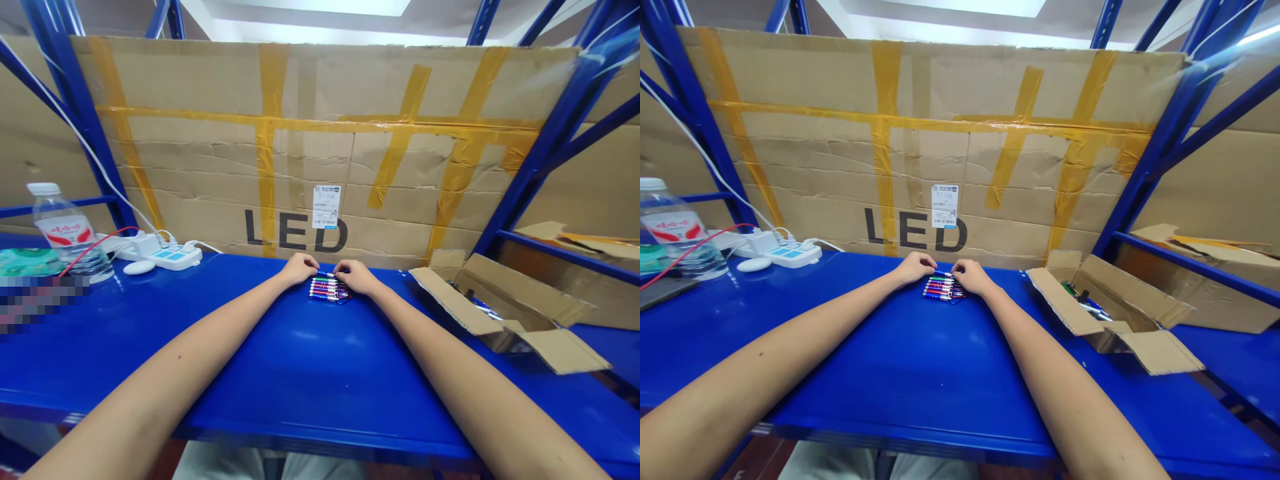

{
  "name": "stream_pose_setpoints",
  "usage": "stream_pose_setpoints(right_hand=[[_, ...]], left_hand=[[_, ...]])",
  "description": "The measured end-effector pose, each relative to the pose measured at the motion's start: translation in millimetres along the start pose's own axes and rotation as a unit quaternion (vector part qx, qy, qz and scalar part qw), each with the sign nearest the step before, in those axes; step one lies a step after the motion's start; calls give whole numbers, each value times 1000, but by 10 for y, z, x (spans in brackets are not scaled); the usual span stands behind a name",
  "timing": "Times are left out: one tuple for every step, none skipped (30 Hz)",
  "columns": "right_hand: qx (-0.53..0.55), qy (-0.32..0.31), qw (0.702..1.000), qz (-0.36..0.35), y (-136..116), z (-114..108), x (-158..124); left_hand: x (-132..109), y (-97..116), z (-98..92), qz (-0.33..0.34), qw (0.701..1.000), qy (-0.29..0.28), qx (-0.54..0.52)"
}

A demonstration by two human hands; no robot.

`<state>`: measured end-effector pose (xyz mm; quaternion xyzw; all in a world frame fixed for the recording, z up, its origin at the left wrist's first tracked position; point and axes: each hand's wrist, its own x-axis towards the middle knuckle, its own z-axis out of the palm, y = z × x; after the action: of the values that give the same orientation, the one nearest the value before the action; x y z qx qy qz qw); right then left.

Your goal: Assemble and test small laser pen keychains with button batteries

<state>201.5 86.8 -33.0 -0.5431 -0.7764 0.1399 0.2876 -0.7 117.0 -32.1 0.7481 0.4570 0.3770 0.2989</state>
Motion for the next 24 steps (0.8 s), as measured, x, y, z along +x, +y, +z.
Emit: stream_pose_setpoints(right_hand=[[4, -4, 1000, -2, 13, -1, -9], [8, -6, 1000, -4, 23, -3, -18], [11, -7, 1000, -5, 28, -6, -27], [13, -7, 1000, -7, 29, -9, -35], [14, -6, 1000, -9, 26, -12, -42], [14, -4, 1000, -12, 20, -16, -50], [15, -3, 1000, -15, 13, -19, -57], [15, -1, 1000, -19, 6, -22, -63], [16, 1, 1000, -22, 0, -26, -69], [18, 3, 1000, -24, -5, -29, -74], [18, 5, 1000, -24, -9, -30, -77], [18, 6, 999, -26, -11, -31, -80], [17, 8, 999, -27, -13, -29, -80], [15, 10, 999, -29, -14, -25, -80], [14, 11, 999, -31, -18, -20, -79], [13, 12, 999, -34, -23, -15, -77], [13, 13, 999, -36, -30, -10, -75], [13, 15, 999, -38, -38, -7, -72], [13, 17, 999, -39, -47, -8, -71], [12, 21, 999, -40, -53, -14, -70], [10, 27, 999, -41, -55, -26, -72], [4, 36, 999, -40, -49, -45, -75], [-13, 43, 998, -34, -34, -69, -81], [-37, 48, 998, -24, -9, -98, -90]], left_hand=[[-3, -2, 3, -1, 1000, -5, -1], [-6, -1, 5, -2, 1000, -10, -2], [-9, 2, 5, -2, 1000, -16, -2], [-11, 6, 5, -3, 1000, -22, -2], [-12, 8, 5, -3, 1000, -28, -2], [-12, 10, 5, -3, 999, -33, -1], [-10, 10, 5, -4, 999, -38, 0], [-8, 9, 6, -4, 999, -42, 2], [-4, 7, 6, -4, 999, -46, 4], [0, 5, 6, -4, 999, -49, 6], [3, 3, 7, -3, 999, -51, 9], [6, 2, 8, -1, 999, -52, 13], [8, 1, 10, 0, 998, -53, 17], [10, 0, 13, 0, 998, -52, 21], [11, 0, 17, 0, 998, -51, 26], [12, 0, 21, 0, 998, -49, 31], [13, -1, 25, 1, 998, -47, 37], [14, -3, 27, 1, 998, -43, 44], [14, -7, 25, 2, 998, -37, 53], [12, -14, 19, 4, 998, -30, 63], [5, -22, 6, 5, 997, -21, 75], [-6, -34, -13, 7, 996, -11, 91], [-23, -46, -38, 9, 994, 0, 109], [-47, -60, -69, 13, 991, 9, 131]])
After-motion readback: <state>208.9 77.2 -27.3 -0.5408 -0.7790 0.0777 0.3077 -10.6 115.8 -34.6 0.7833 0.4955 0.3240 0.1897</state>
